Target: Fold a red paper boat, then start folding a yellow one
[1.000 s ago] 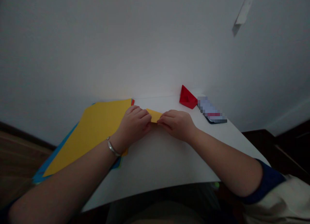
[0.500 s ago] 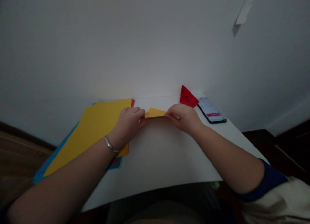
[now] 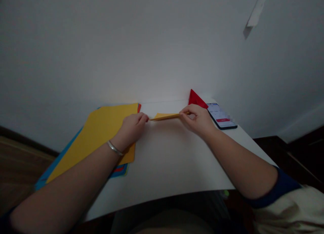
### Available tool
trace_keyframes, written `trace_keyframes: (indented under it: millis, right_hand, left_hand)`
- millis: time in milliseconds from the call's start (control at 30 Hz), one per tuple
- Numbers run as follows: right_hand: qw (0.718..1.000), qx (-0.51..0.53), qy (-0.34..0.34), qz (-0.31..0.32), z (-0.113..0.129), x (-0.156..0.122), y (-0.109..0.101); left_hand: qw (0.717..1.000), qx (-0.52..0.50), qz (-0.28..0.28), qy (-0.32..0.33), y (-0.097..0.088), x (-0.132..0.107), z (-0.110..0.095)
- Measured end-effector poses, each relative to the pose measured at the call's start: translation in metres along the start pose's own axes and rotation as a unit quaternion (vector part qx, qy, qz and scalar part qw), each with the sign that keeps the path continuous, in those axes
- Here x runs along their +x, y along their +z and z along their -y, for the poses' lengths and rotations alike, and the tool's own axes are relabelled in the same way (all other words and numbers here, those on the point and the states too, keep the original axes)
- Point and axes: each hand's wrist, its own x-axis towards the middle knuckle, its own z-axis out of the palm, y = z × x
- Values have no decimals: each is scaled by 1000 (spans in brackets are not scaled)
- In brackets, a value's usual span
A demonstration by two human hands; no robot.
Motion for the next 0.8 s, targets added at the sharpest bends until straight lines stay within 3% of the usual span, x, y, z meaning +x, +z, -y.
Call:
trace_keyframes:
  millis: [100, 233, 367, 600, 800]
  right_hand:
    - [998, 22, -31, 42, 4, -1, 3]
    - [989, 29, -94, 113, 3, -2, 7]
    - [978, 34, -135, 158, -4, -3, 11]
    - [980, -16, -154, 122, -15, -3, 15]
    - [990, -65, -101, 76, -14, -5, 14]
  left_hand:
    - [994, -105, 21, -32, 8, 2, 2]
    - [966, -247, 0, -78, 19, 4, 3]
    - [939, -337, -24, -64, 21, 6, -1]
    - [939, -339, -33, -54, 12, 7, -7]
    - [943, -304, -136, 2, 11, 6, -5]
